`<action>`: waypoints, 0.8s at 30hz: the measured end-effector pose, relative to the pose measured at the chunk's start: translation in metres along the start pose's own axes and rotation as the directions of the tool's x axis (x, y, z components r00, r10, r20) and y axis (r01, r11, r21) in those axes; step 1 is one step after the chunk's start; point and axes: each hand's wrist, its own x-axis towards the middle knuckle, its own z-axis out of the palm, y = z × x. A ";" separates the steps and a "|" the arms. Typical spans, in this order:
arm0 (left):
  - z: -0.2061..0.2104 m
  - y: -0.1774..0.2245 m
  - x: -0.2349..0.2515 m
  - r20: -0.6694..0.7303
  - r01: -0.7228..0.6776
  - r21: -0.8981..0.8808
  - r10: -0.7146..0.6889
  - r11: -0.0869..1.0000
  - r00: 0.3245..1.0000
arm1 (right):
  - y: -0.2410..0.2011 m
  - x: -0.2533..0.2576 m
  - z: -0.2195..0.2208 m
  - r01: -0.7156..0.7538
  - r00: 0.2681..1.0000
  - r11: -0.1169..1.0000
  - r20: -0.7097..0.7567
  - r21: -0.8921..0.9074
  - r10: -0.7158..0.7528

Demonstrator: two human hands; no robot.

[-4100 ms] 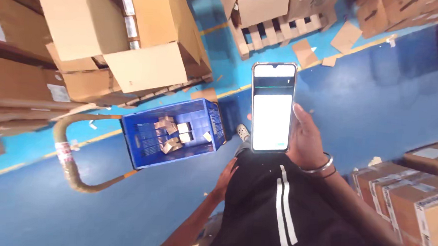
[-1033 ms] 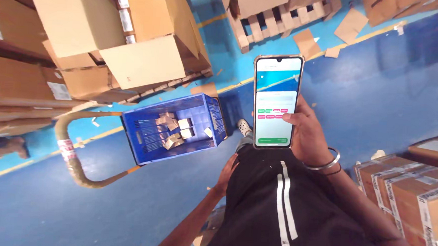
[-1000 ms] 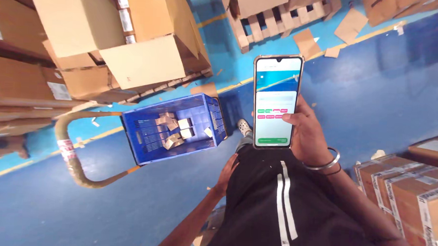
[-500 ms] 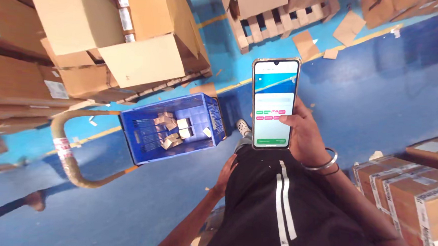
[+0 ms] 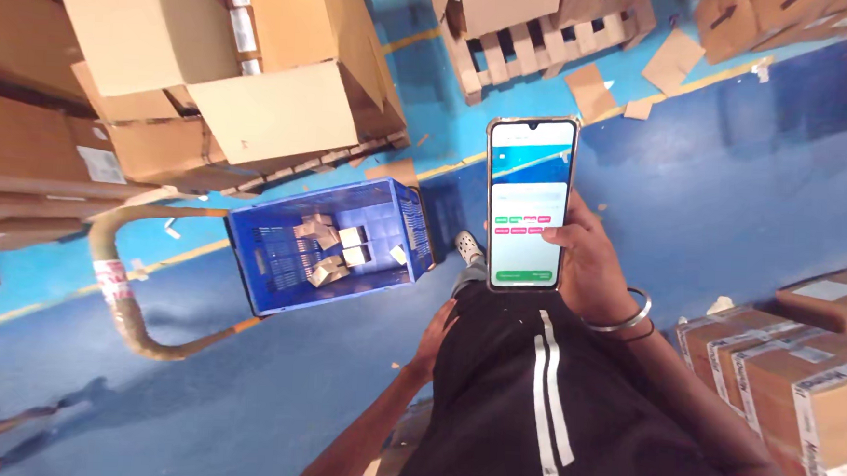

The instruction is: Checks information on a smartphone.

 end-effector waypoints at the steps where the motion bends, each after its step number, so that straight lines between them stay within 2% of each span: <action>1: 0.000 -0.001 0.000 0.001 -0.003 0.002 0.003 1.000 1.000 | 0.000 0.000 0.000 -0.001 1.000 1.000 0.002 -0.001 0.001; 12: 0.005 -0.008 -0.002 -0.035 -0.129 0.036 0.130 0.991 0.991 | -0.001 -0.001 -0.002 -0.001 1.000 1.000 0.016 0.005 0.000; 21: 0.013 -0.007 -0.004 -0.035 -0.069 0.005 0.069 0.998 0.997 | 0.000 -0.005 -0.006 -0.007 1.000 1.000 0.006 -0.002 0.007; 24: 0.016 0.005 -0.001 -0.018 0.056 -0.036 -0.057 0.998 0.998 | -0.002 -0.007 -0.007 -0.027 0.999 1.000 -0.019 -0.001 0.027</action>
